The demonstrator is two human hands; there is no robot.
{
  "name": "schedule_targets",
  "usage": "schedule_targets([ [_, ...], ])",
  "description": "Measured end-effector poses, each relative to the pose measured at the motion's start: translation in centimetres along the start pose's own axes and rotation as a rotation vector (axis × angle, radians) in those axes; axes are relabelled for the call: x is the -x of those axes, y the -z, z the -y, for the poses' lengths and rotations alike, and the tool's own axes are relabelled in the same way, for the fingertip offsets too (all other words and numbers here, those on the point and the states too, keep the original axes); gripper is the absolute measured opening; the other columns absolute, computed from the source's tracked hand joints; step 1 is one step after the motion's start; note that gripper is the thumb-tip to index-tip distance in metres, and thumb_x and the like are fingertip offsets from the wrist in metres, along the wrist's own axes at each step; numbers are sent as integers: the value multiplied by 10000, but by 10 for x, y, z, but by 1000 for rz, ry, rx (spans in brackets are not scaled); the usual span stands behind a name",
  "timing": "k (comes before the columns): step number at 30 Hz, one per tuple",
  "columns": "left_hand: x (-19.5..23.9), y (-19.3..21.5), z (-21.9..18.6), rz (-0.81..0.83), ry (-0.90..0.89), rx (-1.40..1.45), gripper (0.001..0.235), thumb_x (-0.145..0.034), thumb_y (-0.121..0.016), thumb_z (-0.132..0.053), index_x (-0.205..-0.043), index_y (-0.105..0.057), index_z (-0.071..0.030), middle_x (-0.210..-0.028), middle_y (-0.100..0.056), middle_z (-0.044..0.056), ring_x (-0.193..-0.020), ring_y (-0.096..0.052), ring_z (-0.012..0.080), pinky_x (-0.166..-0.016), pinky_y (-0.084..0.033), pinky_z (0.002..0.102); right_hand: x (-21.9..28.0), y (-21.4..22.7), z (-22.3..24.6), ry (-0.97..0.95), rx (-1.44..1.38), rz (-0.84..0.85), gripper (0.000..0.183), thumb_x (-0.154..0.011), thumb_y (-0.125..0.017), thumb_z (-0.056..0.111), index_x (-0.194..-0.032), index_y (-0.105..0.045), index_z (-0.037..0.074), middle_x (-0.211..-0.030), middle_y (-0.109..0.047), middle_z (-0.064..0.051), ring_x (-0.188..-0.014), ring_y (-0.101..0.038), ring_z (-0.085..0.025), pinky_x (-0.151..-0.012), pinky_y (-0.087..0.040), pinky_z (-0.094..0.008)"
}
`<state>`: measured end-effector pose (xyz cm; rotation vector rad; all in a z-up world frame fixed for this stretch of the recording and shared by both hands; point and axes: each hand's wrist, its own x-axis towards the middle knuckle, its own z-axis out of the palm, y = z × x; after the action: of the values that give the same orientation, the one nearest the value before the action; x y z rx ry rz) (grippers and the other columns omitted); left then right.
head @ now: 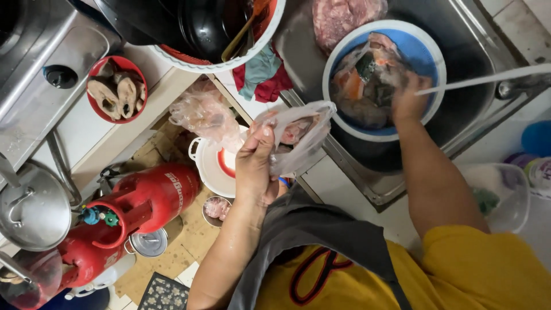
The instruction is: The person stands at a kitchen sink and washes pieces of fish under running water. They hold a plastic bag in their left hand while using their right hand to rinse the fish in a blue colander. The person repeatedly lifts and rinses the fish pieces before placing them back into the colander.
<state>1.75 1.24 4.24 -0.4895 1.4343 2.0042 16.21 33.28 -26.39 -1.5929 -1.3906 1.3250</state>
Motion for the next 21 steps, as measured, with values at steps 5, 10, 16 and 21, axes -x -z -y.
schedule_targets([
  [5, -3, 5, 8, -48, 1, -2, 270, -919, -776, -223, -1095, -766, -19, -568, -494, 35, -356, -536, 119, -263, -394, 197, 2, -30, 13, 512, 985, 306, 560, -934, -756, 428, -1407, -516, 250, -1401, -483, -108, -1344, -464, -329, -1140, -395, -448],
  [10, 0, 16, 2, -155, 31, -62, 261, -922, -762, -233, -1089, -771, -32, -633, -618, 103, -419, -633, 172, -275, -436, 211, -37, -61, -12, 514, 926, 342, 793, -875, -832, 243, -1544, -424, 122, -1528, -452, -179, -1430, -399, -395, -1213, -249, -546],
  [16, 14, 3, -7, -105, 58, -78, 250, -936, -752, -249, -1107, -766, -66, -660, -639, 141, -404, -643, 232, -249, -446, 245, -42, -61, -20, 315, 1193, 340, 743, -822, -824, 418, -1410, -439, 178, -1419, -484, -92, -1254, -481, -361, -934, -506, -583],
  [21, -12, 24, 21, -79, -8, -71, 251, -940, -756, -229, -1084, -761, -24, -642, -621, 92, -463, -680, 189, -331, -511, 218, -64, -15, -37, 254, 989, 330, 350, -867, -781, 504, -1186, -668, 416, -1130, -721, 67, -1093, -674, -252, -870, -563, -403],
])
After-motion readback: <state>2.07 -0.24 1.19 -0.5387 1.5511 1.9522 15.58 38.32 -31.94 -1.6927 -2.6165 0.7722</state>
